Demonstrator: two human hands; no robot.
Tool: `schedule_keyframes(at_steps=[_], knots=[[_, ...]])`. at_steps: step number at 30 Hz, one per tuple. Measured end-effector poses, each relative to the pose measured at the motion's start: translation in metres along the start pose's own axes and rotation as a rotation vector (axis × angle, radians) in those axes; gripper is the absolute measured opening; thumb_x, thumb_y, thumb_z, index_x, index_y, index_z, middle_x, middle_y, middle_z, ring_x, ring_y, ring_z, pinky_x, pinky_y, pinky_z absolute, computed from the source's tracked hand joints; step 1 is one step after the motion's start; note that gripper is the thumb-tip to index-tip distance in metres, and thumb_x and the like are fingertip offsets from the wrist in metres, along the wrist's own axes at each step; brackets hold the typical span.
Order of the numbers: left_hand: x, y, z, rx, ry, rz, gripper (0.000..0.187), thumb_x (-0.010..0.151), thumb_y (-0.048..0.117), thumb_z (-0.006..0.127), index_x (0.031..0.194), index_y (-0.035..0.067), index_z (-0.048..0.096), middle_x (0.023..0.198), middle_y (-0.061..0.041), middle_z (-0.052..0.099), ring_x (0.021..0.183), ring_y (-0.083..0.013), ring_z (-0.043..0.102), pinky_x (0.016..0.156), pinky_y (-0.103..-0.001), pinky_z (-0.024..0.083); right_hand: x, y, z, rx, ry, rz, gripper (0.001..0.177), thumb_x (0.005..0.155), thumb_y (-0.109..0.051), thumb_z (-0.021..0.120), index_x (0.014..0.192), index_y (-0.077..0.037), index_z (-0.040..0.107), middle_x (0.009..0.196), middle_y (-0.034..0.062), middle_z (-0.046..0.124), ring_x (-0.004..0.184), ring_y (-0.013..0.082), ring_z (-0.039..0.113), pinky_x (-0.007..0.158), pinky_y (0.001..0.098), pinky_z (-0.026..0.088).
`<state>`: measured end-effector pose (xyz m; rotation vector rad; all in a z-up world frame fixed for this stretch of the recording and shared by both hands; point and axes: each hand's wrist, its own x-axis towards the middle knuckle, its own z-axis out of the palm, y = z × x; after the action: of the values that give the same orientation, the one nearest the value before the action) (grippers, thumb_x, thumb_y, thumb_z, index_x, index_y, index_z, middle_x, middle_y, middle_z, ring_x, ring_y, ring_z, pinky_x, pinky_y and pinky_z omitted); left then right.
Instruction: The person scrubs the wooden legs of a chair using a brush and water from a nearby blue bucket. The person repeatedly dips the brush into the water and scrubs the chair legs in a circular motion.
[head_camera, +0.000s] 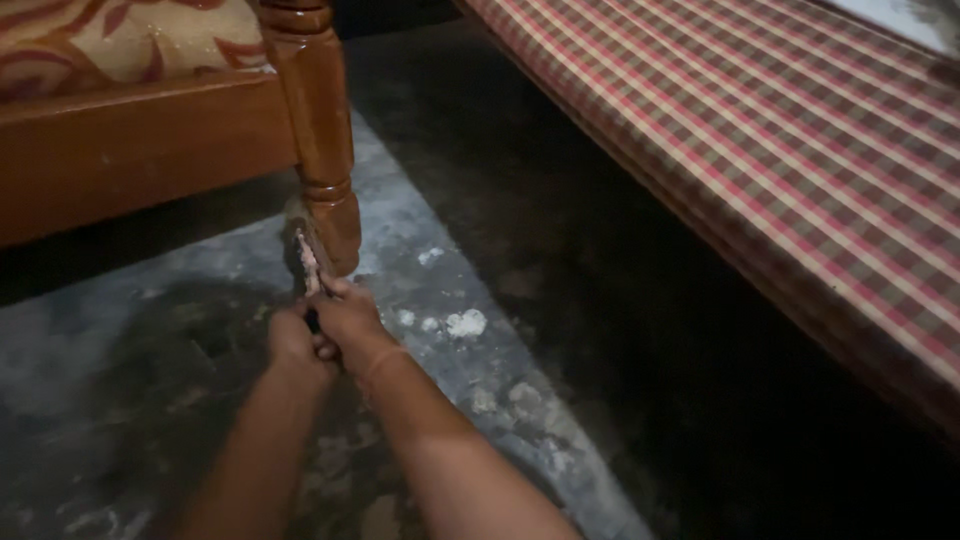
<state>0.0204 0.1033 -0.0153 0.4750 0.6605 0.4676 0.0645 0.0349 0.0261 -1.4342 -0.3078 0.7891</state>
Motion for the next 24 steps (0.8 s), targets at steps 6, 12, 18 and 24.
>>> schedule_keyframes(at_steps=[6,12,18,24], knots=[[-0.018,-0.038,0.004,-0.076,0.023,-0.019,0.026,0.102,0.033,0.043,0.086,0.018,0.057,0.057,0.003,0.044,0.037,-0.0105,0.031,0.034,-0.027,0.021,-0.041,-0.008,-0.031,-0.02,-0.046,-0.003,0.041,0.093,-0.016,0.063,0.134,-0.016,0.067,0.074,0.0017,0.067,0.043,0.01,0.051,0.035,0.0272,0.035],[-0.036,-0.076,0.024,-0.097,-0.005,-0.069,0.028,0.098,0.036,0.047,0.084,0.016,0.058,0.055,0.0,0.047,0.033,-0.0121,0.03,0.032,-0.029,0.02,-0.055,-0.007,-0.062,-0.081,0.019,0.008,0.044,0.092,-0.017,0.064,0.135,-0.016,0.067,0.069,0.0039,0.065,0.041,0.0109,0.05,0.035,0.0281,0.036],[-0.051,-0.103,0.04,-0.046,0.024,-0.104,0.026,0.099,0.036,0.052,0.082,0.018,0.058,0.053,0.003,0.043,0.034,-0.0118,0.032,0.032,-0.03,0.022,-0.072,-0.009,-0.089,-0.104,0.133,0.053,0.04,0.092,-0.015,0.065,0.13,-0.005,0.072,0.069,0.0063,0.066,0.041,0.0124,0.052,0.035,0.0286,0.038],[-0.019,-0.116,0.056,-0.064,-0.027,-0.151,0.03,0.1,0.038,0.051,0.076,0.02,0.054,0.051,0.004,0.04,0.033,-0.0119,0.03,0.032,-0.028,0.021,-0.063,-0.019,-0.108,0.032,0.184,0.035,0.044,0.094,-0.016,0.063,0.138,-0.016,0.065,0.067,0.0043,0.062,0.042,0.0127,0.049,0.036,0.0288,0.038]])
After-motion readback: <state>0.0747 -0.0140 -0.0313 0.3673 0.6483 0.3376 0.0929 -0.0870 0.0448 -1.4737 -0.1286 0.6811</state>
